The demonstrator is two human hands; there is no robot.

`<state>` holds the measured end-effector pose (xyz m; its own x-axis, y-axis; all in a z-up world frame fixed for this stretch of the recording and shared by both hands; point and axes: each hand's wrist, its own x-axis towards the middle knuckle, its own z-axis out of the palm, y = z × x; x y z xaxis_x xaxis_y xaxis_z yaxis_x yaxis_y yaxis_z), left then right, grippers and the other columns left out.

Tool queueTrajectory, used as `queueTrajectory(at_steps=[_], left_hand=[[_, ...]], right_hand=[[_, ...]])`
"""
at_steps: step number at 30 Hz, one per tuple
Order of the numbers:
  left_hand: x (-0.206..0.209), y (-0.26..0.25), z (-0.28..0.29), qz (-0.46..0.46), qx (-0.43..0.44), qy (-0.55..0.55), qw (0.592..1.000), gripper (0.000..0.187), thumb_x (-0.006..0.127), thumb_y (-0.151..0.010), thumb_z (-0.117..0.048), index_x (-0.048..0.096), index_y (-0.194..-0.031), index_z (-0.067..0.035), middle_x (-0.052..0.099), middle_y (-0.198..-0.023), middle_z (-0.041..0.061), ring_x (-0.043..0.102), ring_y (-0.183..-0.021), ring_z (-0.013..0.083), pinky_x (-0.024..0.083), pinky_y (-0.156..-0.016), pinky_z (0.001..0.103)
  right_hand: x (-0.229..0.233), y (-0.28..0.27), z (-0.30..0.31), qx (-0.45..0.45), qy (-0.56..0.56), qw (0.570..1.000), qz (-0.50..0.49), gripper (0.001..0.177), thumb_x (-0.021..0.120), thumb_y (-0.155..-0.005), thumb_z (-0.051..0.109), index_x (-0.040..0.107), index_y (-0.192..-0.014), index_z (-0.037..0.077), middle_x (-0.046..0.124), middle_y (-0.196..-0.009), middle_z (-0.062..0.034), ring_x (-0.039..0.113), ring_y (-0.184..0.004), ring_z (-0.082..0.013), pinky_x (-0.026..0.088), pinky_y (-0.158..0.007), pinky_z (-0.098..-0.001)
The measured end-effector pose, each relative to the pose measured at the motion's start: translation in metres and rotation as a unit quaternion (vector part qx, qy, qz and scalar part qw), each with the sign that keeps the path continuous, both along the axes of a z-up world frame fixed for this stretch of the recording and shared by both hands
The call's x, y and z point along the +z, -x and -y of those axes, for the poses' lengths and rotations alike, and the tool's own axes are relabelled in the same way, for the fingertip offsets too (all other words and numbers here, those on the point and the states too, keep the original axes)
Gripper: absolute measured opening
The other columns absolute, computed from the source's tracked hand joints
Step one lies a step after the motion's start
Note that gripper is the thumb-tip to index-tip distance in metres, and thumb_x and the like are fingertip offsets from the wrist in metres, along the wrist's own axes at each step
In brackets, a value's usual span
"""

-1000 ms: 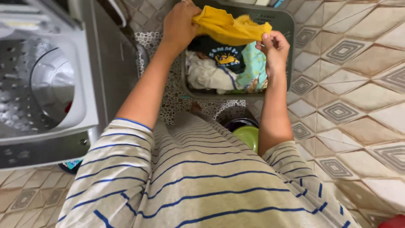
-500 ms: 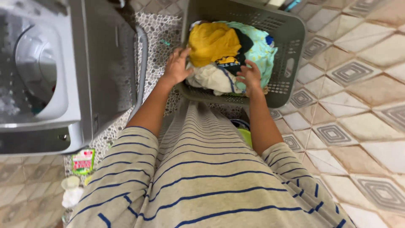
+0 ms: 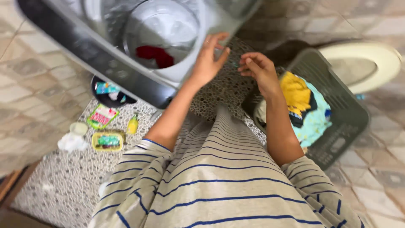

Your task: Transfer clothes from a washing machine to a laundry basket.

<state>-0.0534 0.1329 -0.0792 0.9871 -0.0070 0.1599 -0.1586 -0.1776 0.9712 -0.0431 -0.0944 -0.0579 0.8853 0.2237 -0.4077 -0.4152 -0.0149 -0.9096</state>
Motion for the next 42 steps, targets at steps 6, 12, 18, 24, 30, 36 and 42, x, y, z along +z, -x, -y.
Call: queueTrajectory(at_steps=[6,12,18,24,30,36,42], left_hand=[[-0.095,-0.037,-0.136,-0.103,0.206,-0.016,0.973,0.042,0.070,-0.094,-0.018,0.058,-0.133,-0.012,0.069,-0.116,0.010,0.072,-0.090,0.0208,0.060,-0.082,0.033],[-0.140,-0.079,-0.162,-0.279,0.250,-0.012,0.927,0.051,0.070,-0.088,-0.033,0.057,-0.131,-0.009,0.072,-0.111,0.013,0.072,-0.101,0.0280,0.055,-0.090,0.039],[-0.244,-0.125,-0.144,-0.312,0.320,0.091,0.890,0.053,0.064,-0.084,-0.022,0.060,-0.134,-0.006,0.067,-0.126,0.020,0.069,-0.117,0.0324,0.057,-0.095,0.038],[-0.296,-0.102,-0.117,-0.580,0.356,0.090,0.728,0.065,0.049,-0.098,-0.049,0.051,-0.147,-0.007,0.048,-0.151,0.025,0.046,-0.140,0.0424,0.037,-0.116,0.048],[-0.308,-0.076,-0.104,-0.684,0.329,0.126,0.639,0.059,0.032,-0.101,-0.043,0.045,-0.151,-0.013,0.047,-0.153,0.015,0.047,-0.137,0.0398,0.039,-0.111,0.056],[-0.351,-0.076,-0.100,-0.635,0.464,0.199,0.585,0.061,0.032,-0.103,-0.042,0.041,-0.153,-0.008,0.048,-0.152,0.020,0.052,-0.134,0.0402,0.039,-0.112,0.051],[-0.386,-0.071,-0.081,-0.620,0.479,0.247,0.570,0.062,0.039,-0.102,-0.043,0.045,-0.148,-0.003,0.048,-0.150,0.025,0.050,-0.135,0.0422,0.041,-0.111,0.050]], right_hand=[[-0.031,-0.074,-0.150,0.173,0.027,0.978,0.108,0.018,0.062,-0.109,0.018,0.069,-0.118,0.004,0.072,-0.104,-0.0037,0.070,-0.088,-0.0144,0.058,-0.079,-0.0281],[-0.116,-0.135,-0.240,0.284,0.136,0.946,0.078,0.016,0.064,-0.105,0.017,0.072,-0.113,0.005,0.074,-0.099,-0.0029,0.072,-0.083,-0.0121,0.059,-0.071,-0.0266],[-0.301,-0.192,-0.261,0.370,0.146,0.917,-0.033,0.026,0.067,-0.084,0.005,0.068,-0.110,0.005,0.074,-0.093,-0.0060,0.072,-0.078,-0.0175,0.058,-0.062,-0.0319],[-0.605,-0.225,-0.227,0.538,0.279,0.790,0.091,0.025,0.066,-0.091,0.019,0.074,-0.098,-0.003,0.076,-0.095,-0.0135,0.072,-0.088,-0.0245,0.055,-0.082,-0.0376],[-0.679,-0.165,-0.193,0.739,0.222,0.629,0.095,0.050,0.072,-0.082,0.016,0.061,-0.129,0.004,0.074,-0.114,-0.0128,0.071,-0.099,-0.0238,0.057,-0.086,-0.0345],[-0.511,-0.154,-0.298,0.617,0.207,0.750,-0.116,0.049,0.074,-0.085,0.017,0.064,-0.132,0.006,0.070,-0.115,-0.0115,0.068,-0.100,-0.0226,0.054,-0.088,-0.0347],[-0.421,-0.137,-0.314,0.427,0.181,0.827,-0.319,0.048,0.076,-0.089,0.018,0.067,-0.135,0.007,0.067,-0.117,-0.0102,0.066,-0.102,-0.0215,0.052,-0.090,-0.0350]])
